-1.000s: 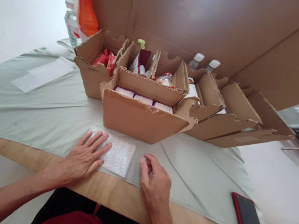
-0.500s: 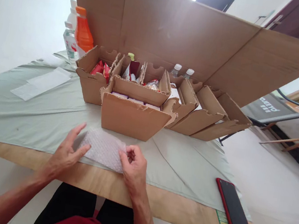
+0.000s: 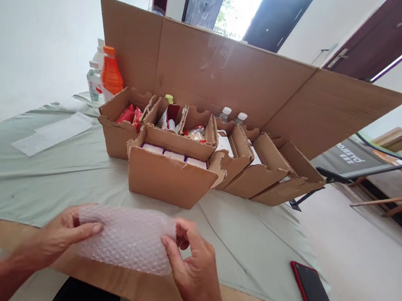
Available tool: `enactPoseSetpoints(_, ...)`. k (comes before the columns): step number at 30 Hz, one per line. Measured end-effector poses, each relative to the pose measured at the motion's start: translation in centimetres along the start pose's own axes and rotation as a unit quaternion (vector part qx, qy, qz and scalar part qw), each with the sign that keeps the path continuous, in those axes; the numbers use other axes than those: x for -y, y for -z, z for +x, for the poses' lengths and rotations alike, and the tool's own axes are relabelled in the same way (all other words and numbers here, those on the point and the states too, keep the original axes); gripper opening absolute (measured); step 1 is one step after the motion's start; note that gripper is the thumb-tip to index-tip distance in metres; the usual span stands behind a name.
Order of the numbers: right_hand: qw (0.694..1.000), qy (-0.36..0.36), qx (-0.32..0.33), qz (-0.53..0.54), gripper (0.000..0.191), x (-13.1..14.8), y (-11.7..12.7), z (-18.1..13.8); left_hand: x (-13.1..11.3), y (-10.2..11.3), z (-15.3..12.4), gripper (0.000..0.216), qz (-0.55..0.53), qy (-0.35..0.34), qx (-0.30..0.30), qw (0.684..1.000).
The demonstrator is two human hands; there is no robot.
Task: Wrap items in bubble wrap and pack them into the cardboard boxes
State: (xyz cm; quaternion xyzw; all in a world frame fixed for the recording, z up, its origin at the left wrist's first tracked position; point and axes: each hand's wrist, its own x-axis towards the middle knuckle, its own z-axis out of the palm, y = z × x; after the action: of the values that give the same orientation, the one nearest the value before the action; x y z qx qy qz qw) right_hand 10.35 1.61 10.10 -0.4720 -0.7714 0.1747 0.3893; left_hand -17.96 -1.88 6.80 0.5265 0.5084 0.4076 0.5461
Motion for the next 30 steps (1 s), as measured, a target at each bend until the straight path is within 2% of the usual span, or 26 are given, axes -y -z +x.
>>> enactPoseSetpoints(2, 0.999, 0.038, -0.033, -0.019, 0.017, 0.4, 1.4, 2.1, -3.7, 0.4, 1.3, 0.027, 0.124, -0.116, -0.055, 0.984)
enactPoseSetpoints(3, 0.996, 0.06, -0.064, -0.03, 0.018, 0.6, 2.1, 3.6, -5.6, 0.5, 2.4, 0.022, 0.188, -0.193, -0.104, 0.957)
enactPoseSetpoints(4, 0.99, 0.083, -0.102, -0.044, 0.016, 0.9, 2.8, 5.2, -7.4, 0.7, 3.9, 0.017, 0.245, -0.284, -0.168, 0.911)
enactPoseSetpoints(6, 0.973, 0.121, -0.181, -0.073, 0.01, 1.1, 4.1, 8.6, -10.4, 1.0, 7.4, 0.017, 0.335, -0.441, -0.264, 0.79)
enactPoseSetpoints(7, 0.965, 0.136, -0.208, -0.086, 0.01, 0.9, 4.7, 10.4, -11.6, 1.1, 9.3, 0.017, 0.364, -0.488, -0.28, 0.743)
enactPoseSetpoints(8, 0.961, 0.142, -0.216, -0.094, 0.01, 0.7, 5.2, 12.0, -12.5, 1.3, 11.1, 0.018, 0.388, -0.504, -0.276, 0.721)
enactPoseSetpoints(9, 0.965, 0.138, -0.2, -0.099, 0.011, 0.3, 5.7, 13.5, -13.1, 1.4, 12.7, 0.02, 0.404, -0.494, -0.259, 0.725)
enactPoseSetpoints(10, 0.974, 0.122, -0.155, -0.108, 0.012, -0.2, 6.2, 14.8, -13.6, 1.6, 14.0, 0.023, 0.417, -0.456, -0.228, 0.752)
enactPoseSetpoints(12, 0.986, 0.059, 0.003, -0.159, 0.012, -1.2, 6.8, 17.0, -14.4, 1.8, 15.8, 0.026, 0.437, -0.321, -0.126, 0.831)
enactPoseSetpoints(13, 0.977, 0.024, 0.089, -0.194, 0.012, -1.7, 7.0, 17.9, -14.7, 1.8, 16.3, 0.025, 0.448, -0.244, -0.065, 0.857)
enactPoseSetpoints(14, 0.961, -0.004, 0.158, -0.228, 0.012, -2.1, 6.9, 18.7, -15.0, 1.7, 16.7, 0.022, 0.472, -0.175, -0.012, 0.864)
enactPoseSetpoints(15, 0.944, -0.02, 0.207, -0.256, 0.014, -2.4, 6.7, 19.4, -15.3, 1.5, 17.1, 0.019, 0.509, -0.123, 0.027, 0.852)
enactPoseSetpoints(17, 0.923, -0.031, 0.254, -0.287, 0.018, -2.9, 5.7, 20.6, -15.9, 0.7, 18.1, 0.012, 0.592, -0.07, 0.049, 0.801)
enactPoseSetpoints(19, 0.91, -0.035, 0.269, -0.315, 0.025, -3.0, 4.4, 21.6, -16.2, -0.3, 19.2, 0.006, 0.651, -0.059, 0.032, 0.756)
enactPoseSetpoints(20, 0.902, -0.036, 0.272, -0.334, 0.029, -2.9, 3.8, 21.9, -16.3, -0.7, 19.6, 0.005, 0.665, -0.061, 0.029, 0.744)
enactPoseSetpoints(22, 0.889, -0.035, 0.268, -0.37, 0.035, -2.5, 3.0, 22.1, -16.5, -1.0, 19.9, 0.009, 0.679, -0.064, 0.033, 0.73)
enactPoseSetpoints(24, 0.881, -0.03, 0.248, -0.401, 0.035, -2.1, 3.2, 21.8, -16.7, -0.6, 19.3, 0.017, 0.688, -0.068, 0.004, 0.723)
enactPoseSetpoints(25, 0.878, -0.03, 0.238, -0.414, 0.032, -1.9, 3.6, 21.4, -16.8, -0.3, 18.8, 0.021, 0.681, -0.082, -0.028, 0.727)
enactPoseSetpoints(27, 0.879, -0.026, 0.205, -0.431, 0.024, -1.8, 4.8, 20.6, -17.0, 0.4, 17.4, 0.027, 0.637, -0.132, -0.078, 0.756)
enactPoseSetpoints(28, 0.887, -0.016, 0.182, -0.423, 0.022, -1.9, 5.3, 20.2, -17.0, 0.6, 16.8, 0.031, 0.604, -0.159, -0.075, 0.778)
enactPoseSetpoints(30, 0.927, 0.016, 0.118, -0.356, 0.023, -2.6, 5.9, 19.6, -17.0, 0.6, 16.2, 0.042, 0.553, -0.186, 0.0, 0.812)
